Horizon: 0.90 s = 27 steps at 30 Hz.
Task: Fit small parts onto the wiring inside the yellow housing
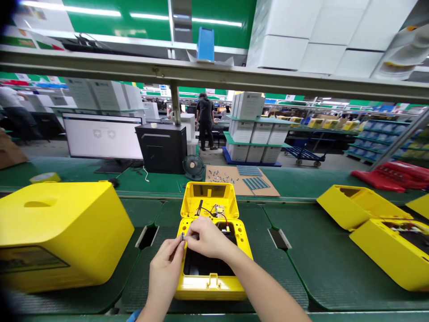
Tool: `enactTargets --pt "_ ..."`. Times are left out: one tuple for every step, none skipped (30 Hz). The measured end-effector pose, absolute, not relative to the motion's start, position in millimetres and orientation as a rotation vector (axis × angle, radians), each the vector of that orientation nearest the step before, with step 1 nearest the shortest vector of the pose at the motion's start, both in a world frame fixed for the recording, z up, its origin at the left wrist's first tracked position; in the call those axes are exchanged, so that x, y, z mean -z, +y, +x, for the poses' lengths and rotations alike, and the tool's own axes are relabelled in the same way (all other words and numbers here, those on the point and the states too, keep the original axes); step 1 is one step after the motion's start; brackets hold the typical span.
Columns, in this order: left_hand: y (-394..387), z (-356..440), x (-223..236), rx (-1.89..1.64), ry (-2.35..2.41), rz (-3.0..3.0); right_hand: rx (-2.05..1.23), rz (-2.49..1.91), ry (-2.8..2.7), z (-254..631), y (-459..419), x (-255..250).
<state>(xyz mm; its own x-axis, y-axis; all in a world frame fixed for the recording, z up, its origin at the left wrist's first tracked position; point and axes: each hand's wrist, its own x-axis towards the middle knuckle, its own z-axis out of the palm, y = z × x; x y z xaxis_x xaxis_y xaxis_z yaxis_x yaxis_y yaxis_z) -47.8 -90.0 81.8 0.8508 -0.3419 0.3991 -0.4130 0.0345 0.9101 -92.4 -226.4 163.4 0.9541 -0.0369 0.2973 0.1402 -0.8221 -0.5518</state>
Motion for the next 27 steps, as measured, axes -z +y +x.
enactTargets --pt "-89.5 -47.2 -82.4 -0.037 -0.598 1.560 0.393 -2.506 -0.065 -92.4 -226.4 -164.1" --pt "-88.7 -46.5 -83.0 -0.003 -0.573 1.550 0.387 -2.505 -0.057 -92.4 -226.5 -164.7" --pt "-87.9 -45.6 -83.5 0.040 -0.542 1.540 0.382 -2.502 -0.051 -92.6 -226.5 -165.2" --pt "-87.0 -44.6 -83.8 0.085 -0.507 1.532 0.375 -2.498 -0.048 -92.7 -226.5 -165.6" --pt "-86.1 -43.6 -83.9 0.127 -0.472 1.524 0.372 -2.494 -0.046 -92.8 -226.5 -165.7" --pt "-85.4 -42.7 -83.7 0.164 -0.445 1.519 0.373 -2.493 -0.047 -92.8 -226.5 -165.6" --pt "-84.8 -41.8 -83.4 0.190 -0.429 1.514 0.378 -2.492 -0.049 -92.7 -226.4 -165.2" --pt "-84.4 -41.2 -83.1 0.207 -0.426 1.510 0.382 -2.490 -0.054 -92.6 -226.4 -164.8" --pt "-84.2 -40.9 -83.0 0.215 -0.428 1.506 0.384 -2.488 -0.060 -92.3 -226.3 -164.3" --pt "-84.1 -40.8 -83.0 0.218 -0.435 1.503 0.385 -2.485 -0.065 -92.0 -226.2 -163.9" --pt "-84.1 -40.9 -83.1 0.217 -0.441 1.500 0.384 -2.483 -0.069 -91.7 -226.0 -163.7" --pt "-84.2 -41.2 -83.5 0.213 -0.446 1.500 0.381 -2.481 -0.069 -91.4 -225.9 -163.6" --pt "-84.2 -41.5 -84.0 0.207 -0.449 1.502 0.381 -2.481 -0.065 -91.2 -225.8 -163.7" --pt "-84.3 -41.8 -84.6 0.202 -0.454 1.505 0.380 -2.484 -0.062 -91.0 -225.6 -163.9" --pt "-84.4 -42.0 -85.2 0.194 -0.461 1.509 0.380 -2.485 -0.061 -90.9 -225.5 -164.0" --pt "-84.4 -42.1 -85.6 0.187 -0.467 1.510 0.380 -2.486 -0.061 -90.9 -225.3 -164.1" --pt "-84.5 -42.0 -85.9 0.181 -0.472 1.511 0.383 -2.486 -0.064 -91.0 -225.2 -164.1" --pt "-84.6 -41.8 -85.9 0.176 -0.476 1.512 0.386 -2.485 -0.068 -91.0 -225.1 -164.1" --pt "-84.7 -41.5 -85.7 0.172 -0.477 1.513 0.389 -2.483 -0.072 -91.1 -225.0 -163.9" --pt "-84.8 -41.2 -85.1 0.171 -0.479 1.513 0.391 -2.481 -0.073 -91.2 -224.9 -163.7" --pt "-84.9 -40.9 -84.3 0.168 -0.479 1.514 0.393 -2.479 -0.073 -91.2 -224.9 -163.6" --pt "-85.0 -40.7 -83.3 0.168 -0.480 1.516 0.395 -2.477 -0.073 -91.3 -224.9 -163.5" --pt "-85.0 -40.7 -82.4 0.167 -0.481 1.518 0.394 -2.476 -0.072 -91.3 -224.9 -163.5" --pt "-85.0 -40.7 -81.6 0.162 -0.484 1.518 0.393 -2.476 -0.073 -91.2 -225.0 -163.5" --pt "-84.8 -40.8 -81.1 0.158 -0.487 1.518 0.393 -2.476 -0.073 -91.1 -225.1 -163.6" --pt "-84.6 -41.1 -81.0 0.153 -0.492 1.518 0.392 -2.478 -0.073 -90.9 -225.2 -163.6" --pt "-84.4 -41.5 -81.3 0.146 -0.496 1.517 0.389 -2.481 -0.074 -90.8 -225.4 -163.6"
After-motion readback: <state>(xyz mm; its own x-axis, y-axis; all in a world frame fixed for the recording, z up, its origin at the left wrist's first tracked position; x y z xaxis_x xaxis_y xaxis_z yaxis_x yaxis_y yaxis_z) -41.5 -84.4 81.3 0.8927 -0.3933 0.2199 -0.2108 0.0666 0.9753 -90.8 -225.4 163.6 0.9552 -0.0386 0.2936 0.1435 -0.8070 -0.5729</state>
